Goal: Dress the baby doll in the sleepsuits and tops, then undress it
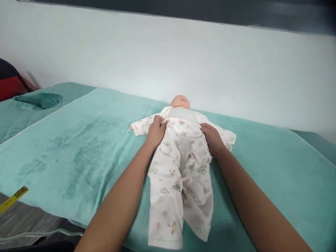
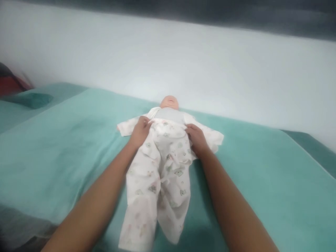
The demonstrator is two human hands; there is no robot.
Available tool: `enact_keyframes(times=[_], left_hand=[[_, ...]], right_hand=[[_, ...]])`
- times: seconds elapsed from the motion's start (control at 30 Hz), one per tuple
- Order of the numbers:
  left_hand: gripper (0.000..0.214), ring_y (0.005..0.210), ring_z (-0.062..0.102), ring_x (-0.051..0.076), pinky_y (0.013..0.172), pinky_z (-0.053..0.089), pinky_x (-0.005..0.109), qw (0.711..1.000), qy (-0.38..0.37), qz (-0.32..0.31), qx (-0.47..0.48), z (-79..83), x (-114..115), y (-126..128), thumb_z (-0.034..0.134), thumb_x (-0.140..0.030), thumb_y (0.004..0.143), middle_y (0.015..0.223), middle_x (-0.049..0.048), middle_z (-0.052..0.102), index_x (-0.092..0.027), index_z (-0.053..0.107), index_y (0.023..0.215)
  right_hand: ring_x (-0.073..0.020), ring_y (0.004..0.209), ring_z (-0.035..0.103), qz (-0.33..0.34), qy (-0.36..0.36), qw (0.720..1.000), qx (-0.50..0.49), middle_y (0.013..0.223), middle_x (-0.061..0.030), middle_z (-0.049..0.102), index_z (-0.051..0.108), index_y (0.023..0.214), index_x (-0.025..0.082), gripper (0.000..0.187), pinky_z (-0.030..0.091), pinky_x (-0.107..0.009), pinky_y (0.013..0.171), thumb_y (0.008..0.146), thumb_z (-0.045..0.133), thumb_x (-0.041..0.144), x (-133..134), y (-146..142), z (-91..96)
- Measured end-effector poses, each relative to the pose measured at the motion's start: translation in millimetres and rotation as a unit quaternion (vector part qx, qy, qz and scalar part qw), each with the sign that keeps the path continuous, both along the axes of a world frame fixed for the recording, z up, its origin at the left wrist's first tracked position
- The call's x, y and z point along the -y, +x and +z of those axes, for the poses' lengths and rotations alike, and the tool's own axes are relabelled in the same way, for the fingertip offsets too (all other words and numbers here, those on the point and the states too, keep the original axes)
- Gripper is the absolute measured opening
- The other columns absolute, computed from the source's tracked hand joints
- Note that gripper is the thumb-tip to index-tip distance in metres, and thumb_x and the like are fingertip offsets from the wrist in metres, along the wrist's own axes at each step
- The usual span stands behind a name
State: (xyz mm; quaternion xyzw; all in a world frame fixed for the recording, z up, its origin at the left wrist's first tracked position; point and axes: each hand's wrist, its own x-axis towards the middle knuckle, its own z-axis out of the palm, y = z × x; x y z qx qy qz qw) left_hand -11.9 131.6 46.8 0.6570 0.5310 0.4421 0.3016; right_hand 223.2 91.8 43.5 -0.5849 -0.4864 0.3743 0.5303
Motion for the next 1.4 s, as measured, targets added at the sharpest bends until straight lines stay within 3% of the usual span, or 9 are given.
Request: enact_keyframes(times=[0.2,0.33,0.43,0.57,0.67,0.77,0.9,1.07,1.4], left_hand=[[0.032,0.077,0.053,0.017,0.071,0.041,0.029,0.998,-0.022,-0.060,-0.025,4.2,13.4,-13.1,0.050,-0.046,0.092,0.077,-0.0001,0.060,-0.020,0.056,0.075],[0.021,0.093,0.058,0.018,0.083,0.046,0.029,0.996,0.070,-0.056,-0.007,0.6,12.0,-13.3,0.054,-0.038,0.091,0.097,0.0038,0.063,-0.020,0.060,0.083],[0.016,0.108,0.058,0.020,0.093,0.046,0.032,0.986,0.150,-0.075,0.003,-6.5,9.0,-10.1,0.052,-0.034,0.092,0.114,0.0084,0.062,-0.021,0.059,0.086],[0.017,0.119,0.056,0.023,0.103,0.040,0.037,0.985,0.144,-0.097,-0.022,-6.0,5.2,-6.0,0.047,-0.034,0.096,0.124,0.0095,0.063,-0.021,0.055,0.087],[0.020,0.094,0.062,0.024,0.087,0.045,0.036,0.991,0.086,-0.085,-0.060,4.1,0.0,-3.5,0.041,-0.038,0.098,0.097,0.0060,0.068,-0.023,0.053,0.090],[0.019,0.077,0.058,0.023,0.075,0.042,0.034,0.991,0.068,-0.032,-0.108,15.6,-12.1,0.7,0.038,-0.036,0.098,0.078,0.0034,0.061,-0.023,0.050,0.091],[0.014,0.072,0.054,0.024,0.071,0.037,0.032,0.990,0.063,0.028,-0.127,21.9,-39.5,10.1,0.039,-0.031,0.098,0.071,0.0028,0.055,-0.023,0.048,0.089],[0.014,0.070,0.052,0.021,0.068,0.033,0.030,0.992,0.001,0.054,-0.112,15.3,-56.7,17.6,0.049,-0.026,0.092,0.069,0.0008,0.052,-0.023,0.044,0.079],[0.017,0.075,0.054,0.018,0.070,0.036,0.029,0.998,-0.004,0.040,-0.054,16.3,-8.7,4.4,0.049,-0.034,0.089,0.076,0.0006,0.062,-0.022,0.053,0.078]], right_hand=[[-0.0172,0.074,0.057,0.010,0.054,0.996,0.071,0.082,0.0010,0.065,0.062,0.086,0.024,0.012,0.044,-0.029,0.066,0.078,0.061,0.032,15.7,1.0,-6.2],[-0.0200,0.088,0.060,0.003,0.088,0.990,0.114,0.096,-0.0022,0.066,0.061,0.091,0.024,0.015,0.048,-0.033,0.078,0.083,0.060,0.038,18.5,1.2,-1.7],[-0.0236,0.114,0.057,0.016,0.129,0.984,0.119,0.121,-0.0054,0.063,0.059,0.087,0.025,0.019,0.046,-0.038,0.096,0.085,0.061,0.044,14.9,-0.1,3.2],[-0.0272,0.132,0.049,0.067,0.101,0.983,0.136,0.144,-0.0047,0.054,0.056,0.079,0.024,0.024,0.037,-0.045,0.108,0.084,0.064,0.046,3.1,1.4,8.4],[-0.0284,0.123,0.056,0.076,0.102,0.978,0.164,0.135,-0.0060,0.062,0.055,0.077,0.023,0.026,0.039,-0.046,0.103,0.084,0.063,0.047,-8.2,3.3,11.8],[-0.0239,0.093,0.062,0.038,0.120,0.963,0.238,0.097,-0.0032,0.070,0.051,0.076,0.024,0.025,0.043,-0.039,0.086,0.088,0.058,0.046,-21.1,3.3,17.2],[-0.0170,0.062,0.045,-0.025,0.086,0.949,0.303,0.063,0.0032,0.049,0.044,0.071,0.024,0.026,0.034,-0.032,0.064,0.087,0.056,0.041,-46.2,0.9,23.8],[-0.0152,0.061,0.039,-0.075,0.048,0.964,0.251,0.061,0.0048,0.042,0.039,0.066,0.024,0.030,0.032,-0.030,0.062,0.082,0.061,0.037,-72.5,-3.1,12.5],[-0.0160,0.071,0.049,-0.090,0.079,0.972,0.204,0.077,0.0006,0.059,0.054,0.078,0.023,0.011,0.037,-0.030,0.070,0.077,0.058,0.032,-32.2,-2.4,7.1]])
